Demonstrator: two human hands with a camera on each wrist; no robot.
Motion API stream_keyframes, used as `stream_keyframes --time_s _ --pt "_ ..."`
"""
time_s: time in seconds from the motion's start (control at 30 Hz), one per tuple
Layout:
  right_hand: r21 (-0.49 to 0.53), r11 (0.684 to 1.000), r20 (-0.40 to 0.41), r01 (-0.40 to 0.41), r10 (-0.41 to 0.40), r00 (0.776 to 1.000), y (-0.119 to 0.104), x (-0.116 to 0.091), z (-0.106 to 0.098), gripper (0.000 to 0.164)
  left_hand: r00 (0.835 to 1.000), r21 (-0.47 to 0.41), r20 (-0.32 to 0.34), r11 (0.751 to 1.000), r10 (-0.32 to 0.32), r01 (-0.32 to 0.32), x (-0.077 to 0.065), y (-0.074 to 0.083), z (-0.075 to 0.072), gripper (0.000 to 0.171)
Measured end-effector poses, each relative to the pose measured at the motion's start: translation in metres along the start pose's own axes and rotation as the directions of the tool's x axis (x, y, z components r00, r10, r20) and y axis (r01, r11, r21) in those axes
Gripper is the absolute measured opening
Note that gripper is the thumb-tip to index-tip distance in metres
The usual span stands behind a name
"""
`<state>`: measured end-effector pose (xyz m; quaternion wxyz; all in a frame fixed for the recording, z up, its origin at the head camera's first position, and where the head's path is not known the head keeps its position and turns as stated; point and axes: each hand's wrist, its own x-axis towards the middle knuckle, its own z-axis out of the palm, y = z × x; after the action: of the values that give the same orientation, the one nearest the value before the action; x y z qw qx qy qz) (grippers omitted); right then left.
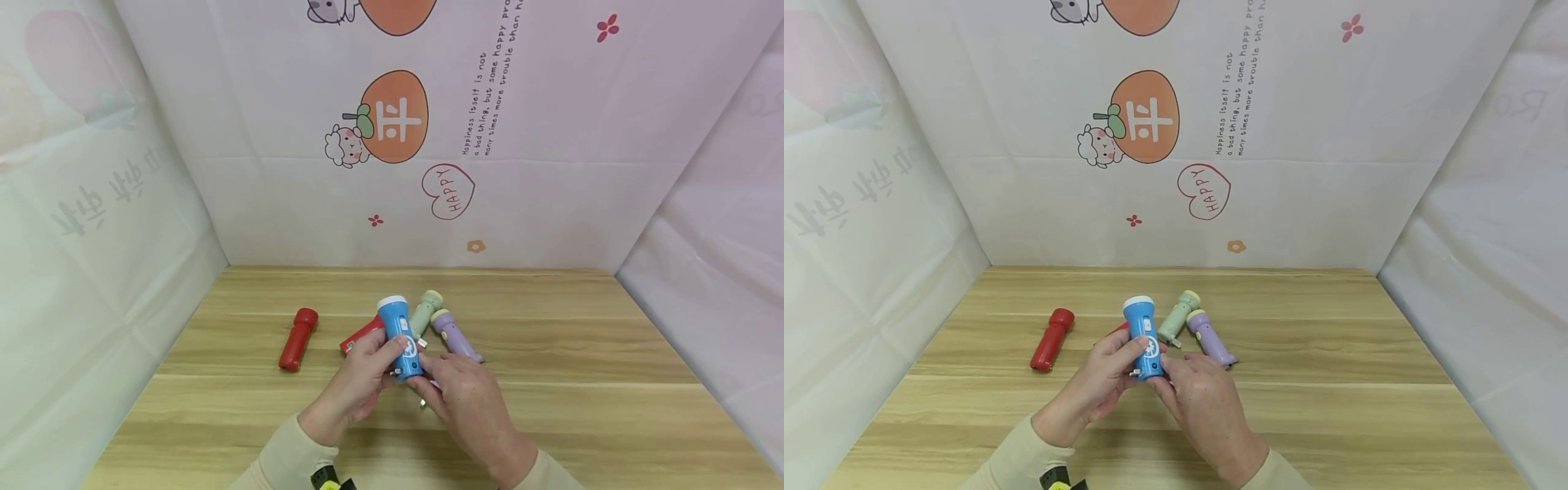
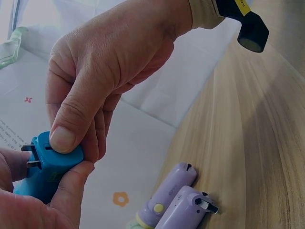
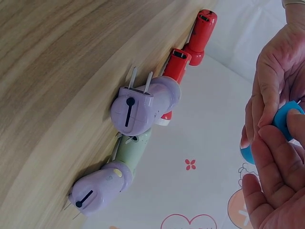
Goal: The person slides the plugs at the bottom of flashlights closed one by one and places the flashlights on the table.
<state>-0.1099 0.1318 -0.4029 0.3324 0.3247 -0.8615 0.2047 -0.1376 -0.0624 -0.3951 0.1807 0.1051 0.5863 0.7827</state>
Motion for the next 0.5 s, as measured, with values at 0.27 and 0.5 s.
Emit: stream_keyframes --time_s 0.27,0.5 --pt "0.005 1.0 0.001 0.002 -0.002 1.0 0.0006 0.0001 -0.0001 0.042 1.0 0.003 -0.001 1.0 -0.002 0.002 -0.0001 0.0008 0.0006 0.052" --pt "0.015 1.0 -0.003 0.0 0.0 1.0 0.0009 -0.0004 -0.0002 0.044 1.0 0.005 0.0 1.0 0.001 -0.001 0.0005 0.0004 0.0008 0.051"
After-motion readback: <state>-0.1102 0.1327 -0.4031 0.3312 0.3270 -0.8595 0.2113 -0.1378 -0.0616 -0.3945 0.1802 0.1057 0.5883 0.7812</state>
